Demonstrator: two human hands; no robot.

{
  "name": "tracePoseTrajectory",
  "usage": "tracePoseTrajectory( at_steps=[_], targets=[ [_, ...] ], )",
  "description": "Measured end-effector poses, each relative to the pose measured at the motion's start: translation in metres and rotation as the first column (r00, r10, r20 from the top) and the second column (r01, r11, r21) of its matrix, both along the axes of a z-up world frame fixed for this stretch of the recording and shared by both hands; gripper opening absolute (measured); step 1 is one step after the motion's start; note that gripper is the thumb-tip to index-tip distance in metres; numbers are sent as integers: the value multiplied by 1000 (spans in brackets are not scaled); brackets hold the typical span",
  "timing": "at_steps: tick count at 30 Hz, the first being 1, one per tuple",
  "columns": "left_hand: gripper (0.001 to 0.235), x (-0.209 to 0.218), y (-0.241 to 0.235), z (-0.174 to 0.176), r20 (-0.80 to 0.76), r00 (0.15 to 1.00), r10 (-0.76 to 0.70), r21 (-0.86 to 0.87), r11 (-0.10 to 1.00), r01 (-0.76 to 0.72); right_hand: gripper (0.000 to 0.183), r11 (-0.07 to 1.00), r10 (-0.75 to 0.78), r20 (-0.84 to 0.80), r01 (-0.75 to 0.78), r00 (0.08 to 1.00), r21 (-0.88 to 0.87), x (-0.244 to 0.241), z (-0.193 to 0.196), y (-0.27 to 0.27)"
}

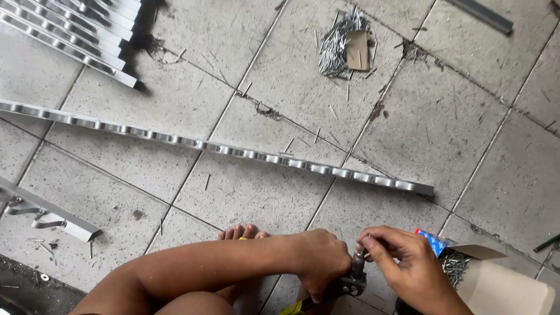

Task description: Using a manual hand riveter to attach small metal components to a long aluminum strip while sitting on the floor.

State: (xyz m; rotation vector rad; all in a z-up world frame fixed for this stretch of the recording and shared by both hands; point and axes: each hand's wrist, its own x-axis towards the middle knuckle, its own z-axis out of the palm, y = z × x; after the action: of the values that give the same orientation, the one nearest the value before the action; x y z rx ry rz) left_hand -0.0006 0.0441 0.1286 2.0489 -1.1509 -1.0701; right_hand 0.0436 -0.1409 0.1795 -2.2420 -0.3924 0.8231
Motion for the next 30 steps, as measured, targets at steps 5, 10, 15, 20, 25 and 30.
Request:
tracePoseTrajectory(
  at_steps=[5,10,15,20,25,30],
  targets=[
    [41,0,4,-3,10,999,34,-18,999,-33,17,993,-114,-102,114,988,-3,-4,-2,2],
    [44,2,9,-7,24,997,69,-50,996,-68,19,987,-123,-94,111,988,-118,-1,1,6],
    [58,13,23,-12,-354,903,241,-180,930,-319,48,969,-154,-366,69,918,-235,8,-8,-17],
    [36,21,13,-67,-713,500,492,-357,359,-862,87,998,-47,-473,23,880,-57,4,-39,-60],
    [31,26,5,-98,-859,181,479,-249,-82,-965,105,940,234,-764,61,601,335,-73,-98,-34],
    [29,17,12,-126,-912,156,379,-183,-36,-982,70,934,46,-786,253,617,253,-82,-101,6]
  ],
)
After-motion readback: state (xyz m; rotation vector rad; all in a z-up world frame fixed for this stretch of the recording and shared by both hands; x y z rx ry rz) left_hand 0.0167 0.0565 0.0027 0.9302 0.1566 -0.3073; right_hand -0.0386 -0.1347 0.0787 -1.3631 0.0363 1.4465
